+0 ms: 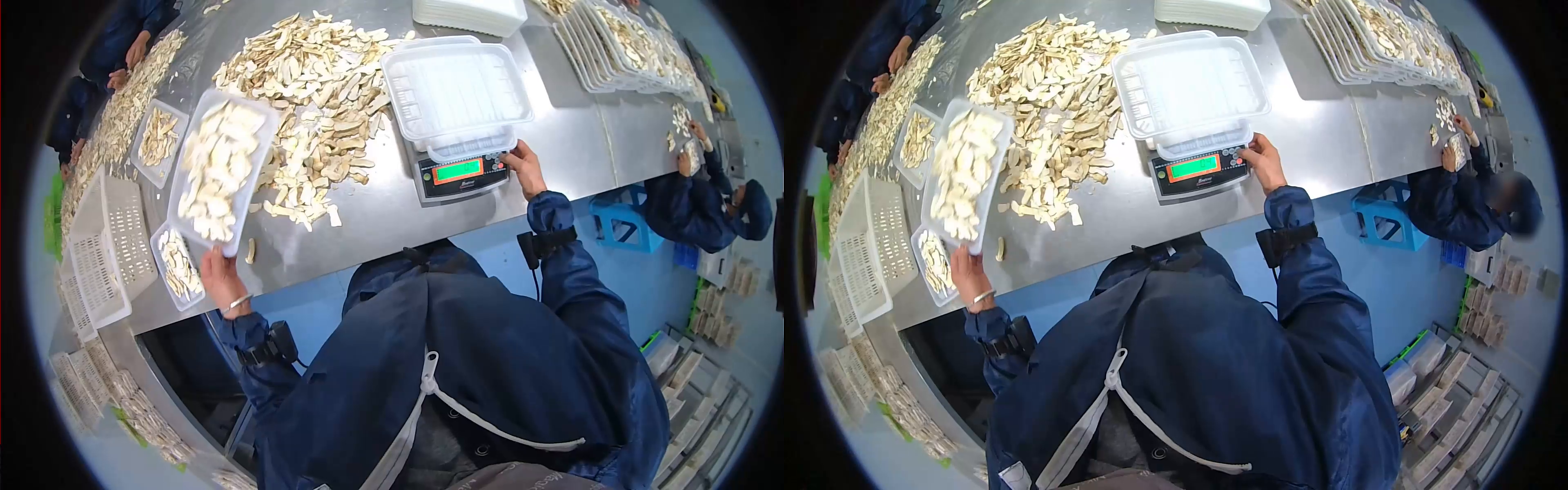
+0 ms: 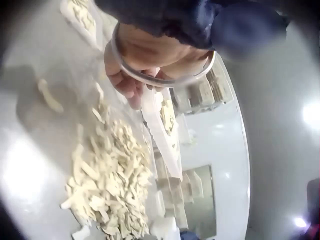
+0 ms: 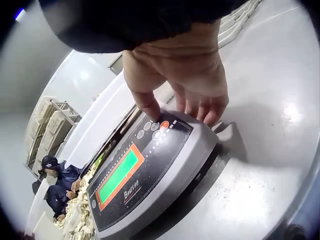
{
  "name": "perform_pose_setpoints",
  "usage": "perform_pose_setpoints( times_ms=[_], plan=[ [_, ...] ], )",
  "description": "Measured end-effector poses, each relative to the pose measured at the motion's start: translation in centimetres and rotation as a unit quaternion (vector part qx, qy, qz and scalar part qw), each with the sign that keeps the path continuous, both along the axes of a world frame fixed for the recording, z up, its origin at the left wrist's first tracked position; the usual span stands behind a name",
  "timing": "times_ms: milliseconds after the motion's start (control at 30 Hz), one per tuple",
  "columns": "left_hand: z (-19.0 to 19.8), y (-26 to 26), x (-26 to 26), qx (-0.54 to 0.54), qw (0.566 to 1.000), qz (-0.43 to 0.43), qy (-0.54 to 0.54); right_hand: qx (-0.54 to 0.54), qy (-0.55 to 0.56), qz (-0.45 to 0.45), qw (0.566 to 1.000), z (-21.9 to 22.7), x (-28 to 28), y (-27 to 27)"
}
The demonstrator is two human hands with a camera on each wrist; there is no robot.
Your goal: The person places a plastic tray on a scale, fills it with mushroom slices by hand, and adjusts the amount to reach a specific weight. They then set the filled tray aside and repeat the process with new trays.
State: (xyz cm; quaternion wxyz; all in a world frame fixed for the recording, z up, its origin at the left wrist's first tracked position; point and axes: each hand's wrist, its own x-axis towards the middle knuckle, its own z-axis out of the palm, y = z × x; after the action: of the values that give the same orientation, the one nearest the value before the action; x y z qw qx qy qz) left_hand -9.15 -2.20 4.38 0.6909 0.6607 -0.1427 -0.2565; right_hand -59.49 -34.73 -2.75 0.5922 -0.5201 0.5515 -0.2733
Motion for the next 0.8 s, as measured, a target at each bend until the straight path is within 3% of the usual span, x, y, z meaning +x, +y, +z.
perform_pose_setpoints(
  times_ms=[100,233,400,433,533,667,800],
  plan=[
    [3.8,-6.3,-4.6,-0.022,0.998,-0.049,0.029,-0.021,-0.037,-0.002,0.999,-0.2,0.5,0.1],
    [5.2,-12.5,-8.9,-0.038,0.987,-0.141,0.068,-0.037,0.005,0.024,0.999,1.2,-0.1,-0.2],
    [7.0,-18.8,-13.5,-0.012,0.968,-0.239,0.073,-0.245,0.115,-0.022,0.962,8.1,-2.0,-6.1],
    [7.0,-19.9,-14.2,-0.006,0.969,-0.237,0.065,-0.216,0.009,-0.01,0.976,11.2,-0.4,-6.5],
    [7.3,-23.0,-16.0,-0.001,0.963,-0.263,0.054,-0.086,-0.145,0.097,0.981,15.8,2.6,-9.0],
    [6.8,-25.8,-16.7,-0.001,0.96,-0.279,0.015,-0.157,-0.076,0.127,0.976,15.1,3.2,-12.8],
    [6.2,-27.9,-17.2,-0.005,0.965,-0.245,-0.096,-0.223,-0.025,0.148,0.963,15.2,3.4,-14.9]
  ],
)
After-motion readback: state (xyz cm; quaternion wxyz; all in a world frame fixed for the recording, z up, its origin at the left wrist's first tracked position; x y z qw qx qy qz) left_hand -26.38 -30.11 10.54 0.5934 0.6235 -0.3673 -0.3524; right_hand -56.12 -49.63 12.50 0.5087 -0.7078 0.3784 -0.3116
